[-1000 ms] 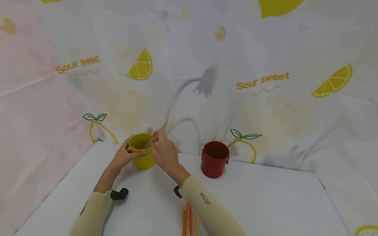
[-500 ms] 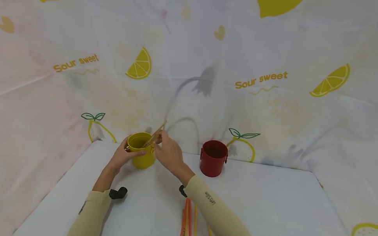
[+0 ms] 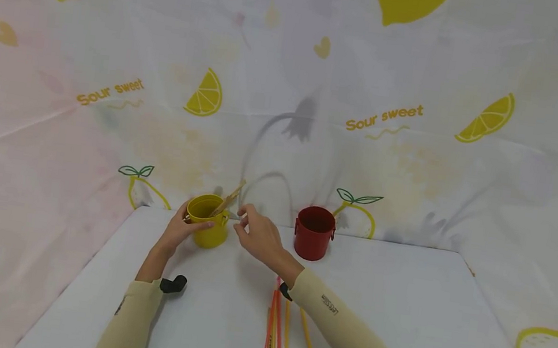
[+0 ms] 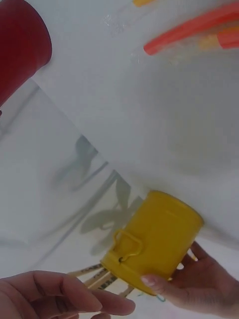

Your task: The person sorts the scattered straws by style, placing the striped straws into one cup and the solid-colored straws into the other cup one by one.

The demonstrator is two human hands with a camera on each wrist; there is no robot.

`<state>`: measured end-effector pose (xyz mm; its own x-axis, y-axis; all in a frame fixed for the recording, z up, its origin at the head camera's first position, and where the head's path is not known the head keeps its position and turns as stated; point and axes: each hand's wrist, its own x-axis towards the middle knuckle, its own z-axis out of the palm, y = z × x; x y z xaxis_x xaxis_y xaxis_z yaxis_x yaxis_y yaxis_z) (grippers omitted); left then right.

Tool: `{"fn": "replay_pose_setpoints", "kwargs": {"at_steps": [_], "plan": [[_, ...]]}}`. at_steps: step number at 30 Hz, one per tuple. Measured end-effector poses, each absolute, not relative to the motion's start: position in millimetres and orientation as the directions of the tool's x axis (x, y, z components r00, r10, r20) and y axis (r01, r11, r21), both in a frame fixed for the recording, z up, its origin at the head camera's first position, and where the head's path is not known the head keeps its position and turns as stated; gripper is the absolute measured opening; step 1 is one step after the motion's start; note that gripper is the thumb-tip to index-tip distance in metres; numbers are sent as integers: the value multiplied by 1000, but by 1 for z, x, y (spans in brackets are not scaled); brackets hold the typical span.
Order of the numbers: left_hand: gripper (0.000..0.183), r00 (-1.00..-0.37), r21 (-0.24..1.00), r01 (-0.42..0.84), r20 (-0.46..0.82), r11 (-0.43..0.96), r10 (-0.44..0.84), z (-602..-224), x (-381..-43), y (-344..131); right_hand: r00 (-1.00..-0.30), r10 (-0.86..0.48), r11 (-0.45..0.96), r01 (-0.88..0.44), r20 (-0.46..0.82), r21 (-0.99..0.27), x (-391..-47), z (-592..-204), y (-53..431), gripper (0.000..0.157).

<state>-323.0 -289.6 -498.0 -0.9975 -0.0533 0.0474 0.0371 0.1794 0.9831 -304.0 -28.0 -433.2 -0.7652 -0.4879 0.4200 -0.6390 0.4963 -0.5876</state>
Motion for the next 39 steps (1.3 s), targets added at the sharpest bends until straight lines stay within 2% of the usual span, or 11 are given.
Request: {"fn": "replay_pose_setpoints", "kwargs": {"at_steps": [9,19,28,39], "plan": [[95,-1000,986,5,8,166,-16,-474,-308,-283,-747,-558,490,-649,362,-582,-280,-433,-5,23],[99,-998,980,34,45,197,-53,-502,-324,-292,-699,-625,489,-698,349,-523,-261,-442,14,24],[98,-997,981,35,47,191,-58,-503,-324,-292,-692,-680,486,-674,243,-557,-256,-454,38,27],[101,-998,981,30,41,191,-53,-502,-324,-291,-603,-795,436,-646,67,-627,-247,-470,64,29]]}}
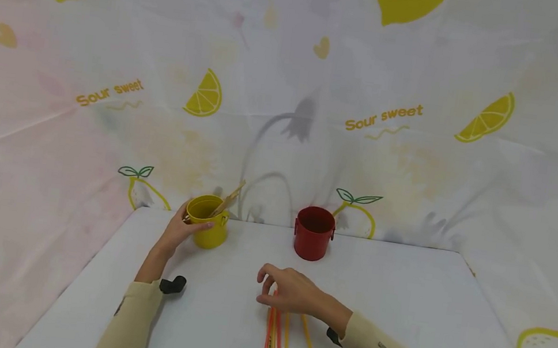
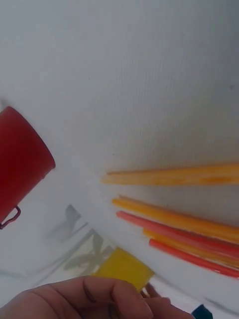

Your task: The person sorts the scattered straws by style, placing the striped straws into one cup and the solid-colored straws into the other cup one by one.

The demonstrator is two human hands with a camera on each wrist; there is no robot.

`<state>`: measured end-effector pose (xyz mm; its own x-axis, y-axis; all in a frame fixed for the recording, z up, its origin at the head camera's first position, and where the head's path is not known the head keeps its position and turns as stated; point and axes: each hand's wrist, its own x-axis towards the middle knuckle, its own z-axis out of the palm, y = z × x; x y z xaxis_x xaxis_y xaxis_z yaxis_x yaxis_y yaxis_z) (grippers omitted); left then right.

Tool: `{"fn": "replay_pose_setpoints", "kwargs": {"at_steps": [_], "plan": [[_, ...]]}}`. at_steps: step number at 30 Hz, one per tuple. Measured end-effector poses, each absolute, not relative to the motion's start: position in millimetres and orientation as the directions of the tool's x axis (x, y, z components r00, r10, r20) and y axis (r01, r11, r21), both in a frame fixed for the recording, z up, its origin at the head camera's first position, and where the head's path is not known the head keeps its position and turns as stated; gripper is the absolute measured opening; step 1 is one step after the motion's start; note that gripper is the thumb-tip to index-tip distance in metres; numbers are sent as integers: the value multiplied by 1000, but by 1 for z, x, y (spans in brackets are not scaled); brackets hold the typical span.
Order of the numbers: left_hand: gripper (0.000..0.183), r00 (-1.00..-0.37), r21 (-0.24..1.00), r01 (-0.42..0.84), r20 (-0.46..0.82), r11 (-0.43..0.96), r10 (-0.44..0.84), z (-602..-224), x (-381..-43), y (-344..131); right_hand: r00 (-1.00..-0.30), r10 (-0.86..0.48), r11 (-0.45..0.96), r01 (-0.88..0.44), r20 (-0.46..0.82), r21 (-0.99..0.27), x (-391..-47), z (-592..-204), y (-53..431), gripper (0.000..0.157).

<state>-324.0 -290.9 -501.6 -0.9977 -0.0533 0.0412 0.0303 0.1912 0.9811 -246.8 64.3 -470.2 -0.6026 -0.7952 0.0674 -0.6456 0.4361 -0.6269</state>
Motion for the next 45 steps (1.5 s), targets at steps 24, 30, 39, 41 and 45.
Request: {"fn": "replay_pose_setpoints", "kwargs": {"at_steps": [24,30,39,41,45], "plan": [[98,-997,980,39,51,195,-53,-501,-325,-290,-461,-884,386,-630,-75,-674,-257,-486,102,27],[99,-998,980,44,54,192,-46,-501,-325,-291,-483,-871,399,-589,-89,-703,-258,-482,106,24],[98,-997,981,42,52,187,-51,-500,-326,-291,-478,-870,391,-523,-119,-758,-251,-487,100,24],[97,-997,981,43,54,187,-51,-501,-326,-291,-475,-874,377,-527,-104,-762,-250,-489,98,23],[96,-997,981,38,49,189,-53,-502,-326,-291,-476,-877,360,-547,-73,-756,-248,-489,95,24]]}}
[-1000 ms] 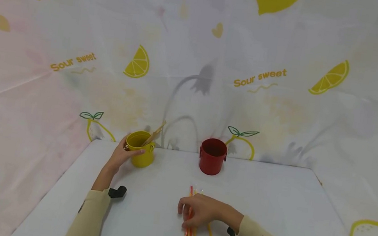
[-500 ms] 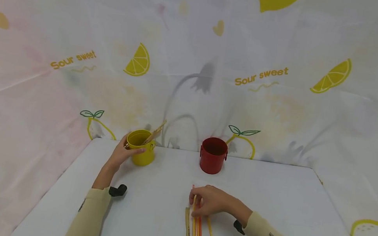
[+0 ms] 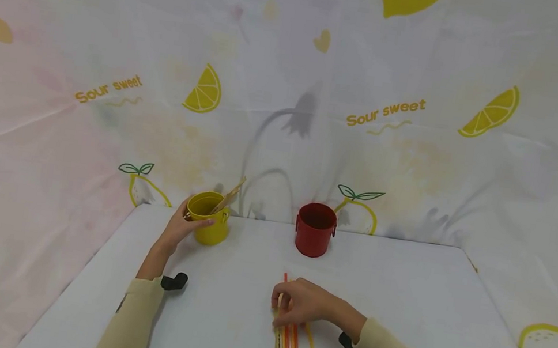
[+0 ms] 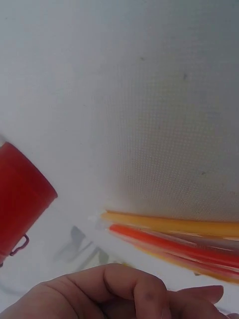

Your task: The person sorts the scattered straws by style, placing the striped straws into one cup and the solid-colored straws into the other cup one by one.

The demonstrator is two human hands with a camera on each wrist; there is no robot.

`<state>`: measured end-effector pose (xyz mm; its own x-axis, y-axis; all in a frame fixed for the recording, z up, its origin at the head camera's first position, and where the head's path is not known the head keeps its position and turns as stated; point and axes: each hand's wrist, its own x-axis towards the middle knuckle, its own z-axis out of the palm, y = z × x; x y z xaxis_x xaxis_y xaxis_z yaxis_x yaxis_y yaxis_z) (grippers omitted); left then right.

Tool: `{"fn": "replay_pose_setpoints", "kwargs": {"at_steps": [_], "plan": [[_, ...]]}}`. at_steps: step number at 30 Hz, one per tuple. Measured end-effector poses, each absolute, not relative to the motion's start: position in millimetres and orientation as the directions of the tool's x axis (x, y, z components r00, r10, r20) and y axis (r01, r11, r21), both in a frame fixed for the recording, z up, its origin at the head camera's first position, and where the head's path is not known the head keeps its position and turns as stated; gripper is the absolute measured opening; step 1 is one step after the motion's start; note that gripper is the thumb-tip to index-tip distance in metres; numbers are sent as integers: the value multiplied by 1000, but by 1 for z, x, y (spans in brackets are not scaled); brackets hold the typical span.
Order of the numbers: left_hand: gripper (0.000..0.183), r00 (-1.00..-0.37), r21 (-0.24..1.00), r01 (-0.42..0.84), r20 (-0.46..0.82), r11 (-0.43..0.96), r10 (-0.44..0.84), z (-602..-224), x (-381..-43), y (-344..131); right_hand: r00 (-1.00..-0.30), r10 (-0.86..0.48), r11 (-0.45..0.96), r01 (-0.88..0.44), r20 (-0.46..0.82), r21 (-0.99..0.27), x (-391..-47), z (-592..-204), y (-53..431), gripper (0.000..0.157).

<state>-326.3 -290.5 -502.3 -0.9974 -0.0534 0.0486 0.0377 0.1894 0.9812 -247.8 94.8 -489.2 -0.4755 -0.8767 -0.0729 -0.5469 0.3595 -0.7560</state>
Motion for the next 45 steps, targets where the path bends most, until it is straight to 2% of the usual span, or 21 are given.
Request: {"fn": "replay_pose_setpoints", "kwargs": {"at_steps": [5,9,15,24,29,35,45], "plan": [[95,-999,984,25,32,175,-37,-502,-326,-291,-509,-853,415,-532,-113,-738,-244,-489,91,26],[93,-1000,983,13,17,183,-19,-485,-316,-287,-535,-831,459,-504,-153,-731,-242,-491,88,29],[95,-997,980,41,52,197,-49,-498,-322,-289,-567,-807,499,-509,-163,-701,-237,-495,83,30],[95,-997,980,42,52,195,-50,-501,-324,-289,-620,-750,540,-372,-231,-755,-230,-499,80,25],[96,-999,983,6,13,186,-38,-489,-319,-288,-664,-700,590,-330,-262,-737,-226,-495,75,26],[94,-1000,979,1,7,204,-29,-470,-305,-282,-694,-672,623,-340,-259,-705,-221,-490,70,27],[92,-1000,980,19,23,197,-15,-470,-305,-281,-719,-636,675,-342,-281,-653,-217,-486,65,26]]}}
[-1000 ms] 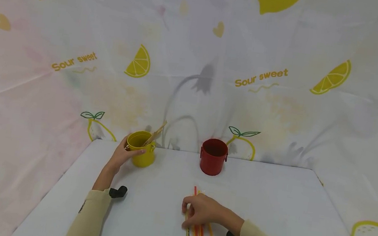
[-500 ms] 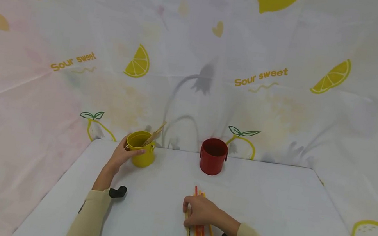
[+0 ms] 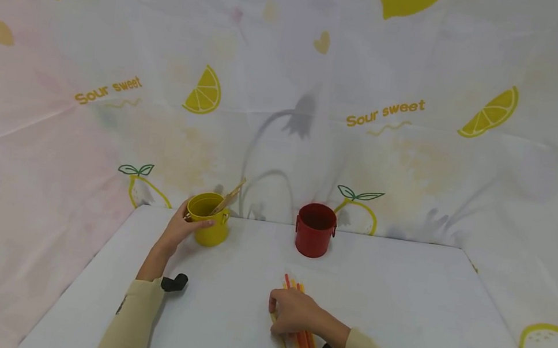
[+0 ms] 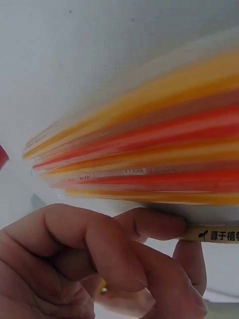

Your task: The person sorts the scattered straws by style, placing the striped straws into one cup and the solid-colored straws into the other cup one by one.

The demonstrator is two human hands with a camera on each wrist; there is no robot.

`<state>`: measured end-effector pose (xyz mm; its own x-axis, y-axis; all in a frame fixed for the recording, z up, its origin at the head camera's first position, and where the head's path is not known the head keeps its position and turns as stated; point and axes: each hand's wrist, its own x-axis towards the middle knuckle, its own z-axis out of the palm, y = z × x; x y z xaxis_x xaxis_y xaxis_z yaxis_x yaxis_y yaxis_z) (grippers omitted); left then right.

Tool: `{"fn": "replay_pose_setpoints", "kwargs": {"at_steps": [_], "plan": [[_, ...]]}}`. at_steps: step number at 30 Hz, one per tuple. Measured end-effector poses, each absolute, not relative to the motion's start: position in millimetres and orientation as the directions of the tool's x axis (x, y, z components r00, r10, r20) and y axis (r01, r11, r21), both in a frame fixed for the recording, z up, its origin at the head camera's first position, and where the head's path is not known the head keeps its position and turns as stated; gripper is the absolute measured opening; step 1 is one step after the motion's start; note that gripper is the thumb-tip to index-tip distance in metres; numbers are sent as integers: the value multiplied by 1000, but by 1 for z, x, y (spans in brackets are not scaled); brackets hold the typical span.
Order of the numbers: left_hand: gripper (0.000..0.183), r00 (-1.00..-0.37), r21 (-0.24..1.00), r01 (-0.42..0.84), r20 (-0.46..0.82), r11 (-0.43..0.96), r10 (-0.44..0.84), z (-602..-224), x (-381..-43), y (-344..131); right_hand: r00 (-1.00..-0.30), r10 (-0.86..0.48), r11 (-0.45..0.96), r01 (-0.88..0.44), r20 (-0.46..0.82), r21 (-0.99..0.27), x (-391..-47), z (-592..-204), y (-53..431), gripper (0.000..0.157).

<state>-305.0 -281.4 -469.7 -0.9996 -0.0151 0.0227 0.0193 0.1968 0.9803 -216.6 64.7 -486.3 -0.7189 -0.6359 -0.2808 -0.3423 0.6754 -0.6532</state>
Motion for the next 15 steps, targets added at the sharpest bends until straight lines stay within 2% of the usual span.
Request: {"fn": "replay_pose_setpoints", "kwargs": {"at_steps": [8,15], "plan": [[95,-999,986,36,40,164,-23,-496,-324,-289,-717,-633,680,-333,-293,-654,-217,-484,68,26],[95,-997,983,57,66,174,-47,-503,-326,-290,-709,-653,633,-316,-268,-706,-220,-479,71,24]]}}
